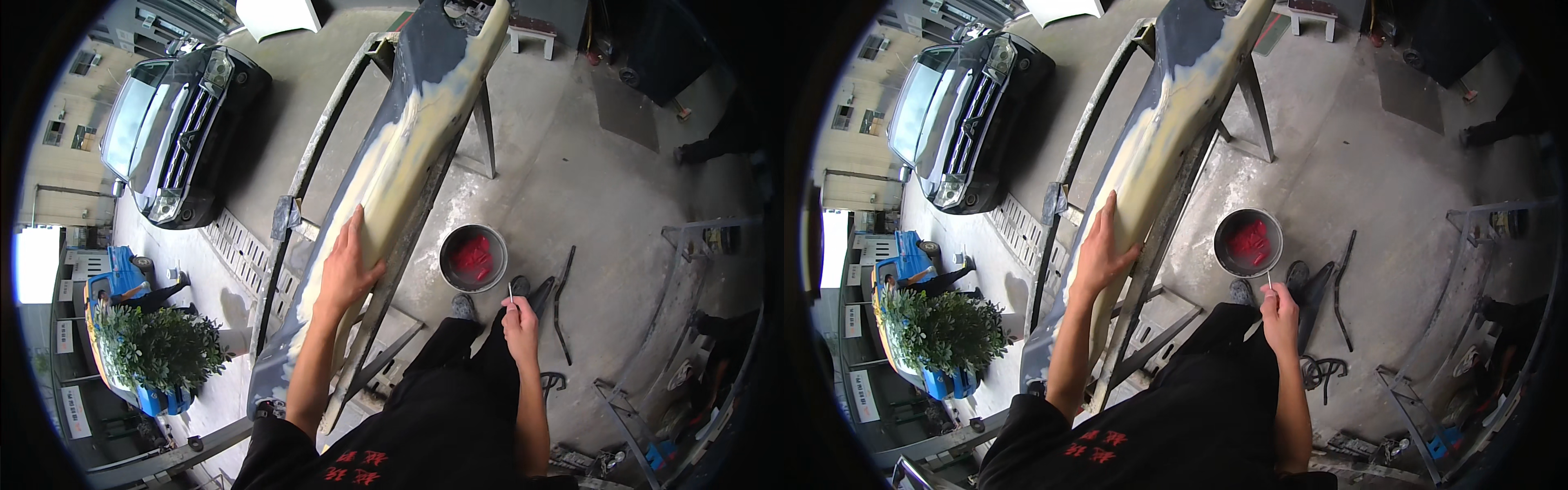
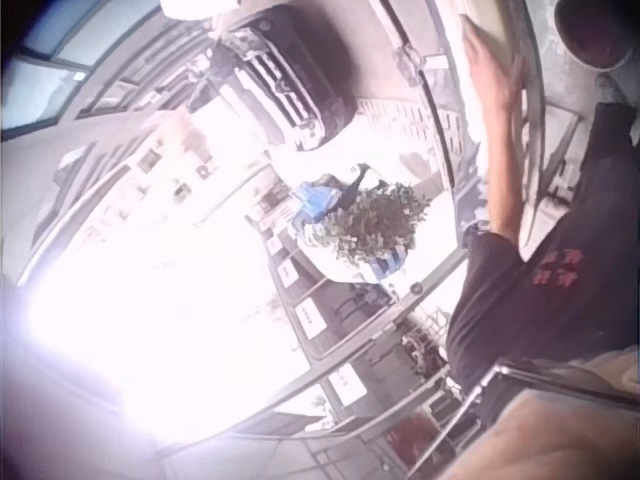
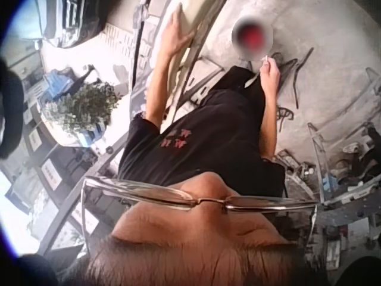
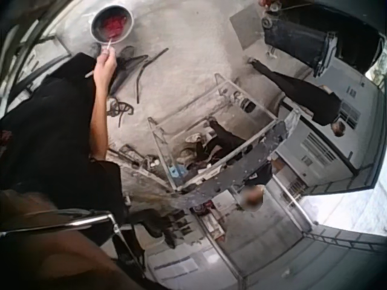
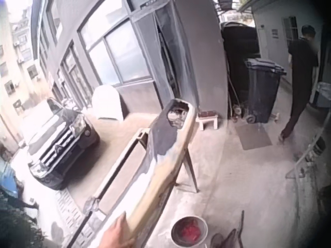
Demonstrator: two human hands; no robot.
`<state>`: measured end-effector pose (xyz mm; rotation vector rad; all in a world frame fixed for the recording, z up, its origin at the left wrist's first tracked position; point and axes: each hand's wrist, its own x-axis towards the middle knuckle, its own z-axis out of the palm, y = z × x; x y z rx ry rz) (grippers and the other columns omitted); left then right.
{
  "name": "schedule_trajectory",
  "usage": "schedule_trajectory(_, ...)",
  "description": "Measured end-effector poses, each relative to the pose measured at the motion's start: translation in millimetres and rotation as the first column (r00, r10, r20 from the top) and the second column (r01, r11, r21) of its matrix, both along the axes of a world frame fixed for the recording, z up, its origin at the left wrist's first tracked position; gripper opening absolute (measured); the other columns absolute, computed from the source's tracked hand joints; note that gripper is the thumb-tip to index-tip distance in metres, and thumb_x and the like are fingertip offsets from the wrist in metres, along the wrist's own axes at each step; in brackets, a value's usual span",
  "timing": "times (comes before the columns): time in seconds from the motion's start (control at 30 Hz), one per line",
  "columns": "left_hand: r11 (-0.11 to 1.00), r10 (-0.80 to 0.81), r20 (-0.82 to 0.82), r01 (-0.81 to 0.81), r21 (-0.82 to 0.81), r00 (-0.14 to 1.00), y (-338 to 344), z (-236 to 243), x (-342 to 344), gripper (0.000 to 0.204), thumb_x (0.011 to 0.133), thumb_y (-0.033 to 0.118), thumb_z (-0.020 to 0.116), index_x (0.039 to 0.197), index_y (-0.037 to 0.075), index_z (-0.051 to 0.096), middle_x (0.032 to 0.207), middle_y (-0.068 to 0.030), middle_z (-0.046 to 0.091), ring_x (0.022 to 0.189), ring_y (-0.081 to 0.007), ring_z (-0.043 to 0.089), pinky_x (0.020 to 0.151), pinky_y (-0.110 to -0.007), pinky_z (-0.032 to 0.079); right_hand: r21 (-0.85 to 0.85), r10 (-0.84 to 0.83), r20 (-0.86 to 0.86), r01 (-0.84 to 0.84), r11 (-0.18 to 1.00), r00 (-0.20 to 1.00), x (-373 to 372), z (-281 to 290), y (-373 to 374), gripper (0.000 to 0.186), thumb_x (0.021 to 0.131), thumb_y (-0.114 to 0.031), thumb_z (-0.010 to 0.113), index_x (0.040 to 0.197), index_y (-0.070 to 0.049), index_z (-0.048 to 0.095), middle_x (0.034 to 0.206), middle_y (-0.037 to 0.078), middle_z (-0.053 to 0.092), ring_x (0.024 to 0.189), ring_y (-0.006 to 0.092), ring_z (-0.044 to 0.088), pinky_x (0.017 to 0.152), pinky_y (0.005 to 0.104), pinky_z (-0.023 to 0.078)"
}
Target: The person uses a small metal tool to scrape and smooth the surface of a car bumper mounted on a stand. They work along the edges and around fastener holes, then rotate the bumper to access different areas.
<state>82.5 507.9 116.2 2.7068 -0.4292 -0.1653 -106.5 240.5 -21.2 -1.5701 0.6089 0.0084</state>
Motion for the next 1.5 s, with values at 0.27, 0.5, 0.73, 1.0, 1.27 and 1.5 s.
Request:
schedule_trajectory(0.27, 0.956, 0.179, 0.096, -0.196, 0.217, 0.979, 67.8, -10.2, -103.8, 0.091, 0.073, 0.022, 0.077, 0.147, 0.004, 0.028, 0.124, -0.0220, 0.053, 0.109, -0.0386, 0.056, 0.094, -0.045, 0.047, 0.283, 0.337, 0.103, -0.352, 0.892, 0.936, 10.0, 17.5, 56.5, 0.018, 0.097, -0.012, 0.051, 0.098, 0.000, 0.064, 0.061, 0.000, 0.043, 0.056, 0.0060, 0.040, 0.051, 0.0254, 0.035)
schedule_trajectory(0.5, 0.872, 0.231, 0.282, -0.327, 0.364, 0.931, 83.4, -24.7, -143.3, 0.085, 0.072, 0.030, 0.079, 0.140, 0.001, 0.038, 0.117, -0.0193, 0.057, 0.106, -0.0347, 0.056, 0.093, -0.043, 0.043, 0.340, 0.571, 0.289, -0.640, 0.689, 0.768, 15.8, 7.3, 128.9, 0.022, 0.098, -0.017, 0.048, 0.100, 0.000, 0.062, 0.058, 0.007, 0.046, 0.053, 0.0114, 0.042, 0.052, 0.0310, 0.036)
schedule_trajectory(0.73, 0.891, 0.242, 0.234, -0.311, 0.329, 0.941, 87.1, -27.2, -129.3, 0.093, 0.061, 0.045, 0.087, 0.129, 0.000, 0.044, 0.110, -0.0184, 0.059, 0.095, -0.0379, 0.062, 0.080, -0.044, 0.050, 0.333, 0.469, 0.411, -0.607, 0.721, 0.782, 20.4, 12.5, 180.4, 0.021, 0.097, -0.011, 0.049, 0.107, 0.002, 0.062, 0.059, -0.001, 0.042, 0.054, 0.0048, 0.038, 0.048, 0.0264, 0.032)
schedule_trajectory(1.0, 0.922, 0.162, 0.242, -0.234, 0.308, 0.957, 90.3, -32.5, -124.8, 0.096, 0.060, 0.046, 0.088, 0.131, -0.001, 0.042, 0.109, -0.0180, 0.061, 0.095, -0.0360, 0.065, 0.075, -0.043, 0.053, 0.452, 0.358, 0.273, -0.448, 0.772, 0.893, 11.3, 11.3, 214.8, 0.029, 0.095, -0.011, 0.052, 0.118, 0.005, 0.061, 0.084, 0.018, 0.068, 0.066, 0.0146, 0.060, 0.066, 0.0301, 0.050)
schedule_trajectory(1.27, 0.936, 0.151, 0.254, -0.221, 0.274, 0.955, 93.9, -36.4, -125.3, 0.085, 0.066, 0.031, 0.085, 0.132, 0.000, 0.041, 0.108, -0.0183, 0.060, 0.094, -0.0364, 0.065, 0.075, -0.043, 0.053, 0.407, 0.289, 0.291, -0.392, 0.825, 0.912, 9.2, 10.0, 228.1, 0.030, 0.093, -0.008, 0.052, 0.118, 0.006, 0.062, 0.094, 0.020, 0.071, 0.086, 0.0217, 0.070, 0.077, 0.0301, 0.053)
schedule_trajectory(1.5, 0.916, 0.260, 0.224, -0.314, 0.251, 0.939, 91.5, -35.7, -124.9, 0.087, 0.062, 0.034, 0.085, 0.131, 0.002, 0.043, 0.110, -0.0197, 0.062, 0.095, -0.0371, 0.065, 0.080, -0.044, 0.053, 0.340, 0.323, 0.288, -0.411, 0.846, 0.902, 12.3, 19.3, 224.3, 0.030, 0.092, -0.006, 0.052, 0.118, 0.005, 0.063, 0.094, 0.022, 0.070, 0.083, 0.0230, 0.071, 0.071, 0.0312, 0.053)
